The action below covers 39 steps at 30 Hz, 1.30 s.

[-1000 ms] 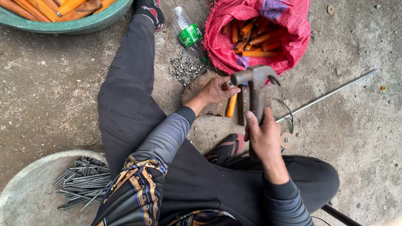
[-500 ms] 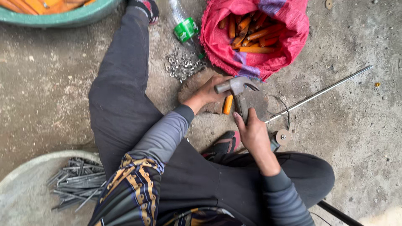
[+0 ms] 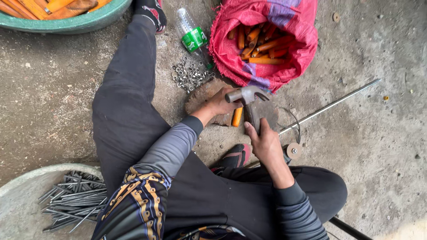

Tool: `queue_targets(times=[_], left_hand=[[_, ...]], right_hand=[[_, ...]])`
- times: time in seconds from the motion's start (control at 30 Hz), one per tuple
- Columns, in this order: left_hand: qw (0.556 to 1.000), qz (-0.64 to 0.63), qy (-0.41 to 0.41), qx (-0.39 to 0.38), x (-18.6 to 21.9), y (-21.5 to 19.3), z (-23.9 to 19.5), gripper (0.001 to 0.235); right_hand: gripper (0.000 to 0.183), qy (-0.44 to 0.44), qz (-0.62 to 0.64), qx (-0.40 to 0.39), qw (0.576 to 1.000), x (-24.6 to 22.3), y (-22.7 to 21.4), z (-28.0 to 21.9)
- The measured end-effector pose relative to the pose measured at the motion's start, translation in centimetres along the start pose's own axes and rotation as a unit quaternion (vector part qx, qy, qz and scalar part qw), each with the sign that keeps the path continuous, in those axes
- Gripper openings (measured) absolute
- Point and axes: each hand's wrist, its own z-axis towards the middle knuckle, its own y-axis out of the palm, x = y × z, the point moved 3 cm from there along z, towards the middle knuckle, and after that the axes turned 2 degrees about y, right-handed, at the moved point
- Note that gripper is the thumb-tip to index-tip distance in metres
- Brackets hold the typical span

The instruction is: The person sits on the ground and repeatedly inserts metal ferrules into orange wooden hammer handles, then uses a hammer to drive the ferrules onto the handles. Completed handles are placed into a green basin.

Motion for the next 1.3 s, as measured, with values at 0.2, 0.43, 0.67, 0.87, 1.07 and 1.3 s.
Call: queue_targets(times=[0.2,0.43,0.67,0.87,1.07,1.3], left_hand=[[0.986,-0.028,-0.158,-0.050,-1.2,0.7,-0.7,0.024],[0.998,-0.046,-0.034,-0.032,-1.9,0.8,-0.5,0.040],[0.995,-0.023,-0.078,0.063,-1.2,-0.2,0.4,0.043],[0.904,-0.342,-0.256,-0.020,2.4,-0.4,2.2,0.064],[0.894,-0.406,-0.189,-0.005,3.1,-0.7,2.2,0.045],[0.961,-0.250,-0.110,-0.034,0.5,-0.4,1.2,0.035]], right_hand=[[0.039,0.137,0.099,-0.002,0.986,0.5,-2.6,-1.8],[0.042,-0.069,-0.057,0.055,0.994,-0.1,0.4,-0.7],[0.034,0.182,0.303,-0.017,0.935,2.0,0.8,-1.1],[0.037,0.243,0.474,-0.019,0.846,3.3,1.3,-0.1],[0.038,0.267,0.490,-0.037,0.829,4.7,2.3,-0.2],[0.035,0.223,0.455,-0.015,0.862,4.1,2.1,0.0]])
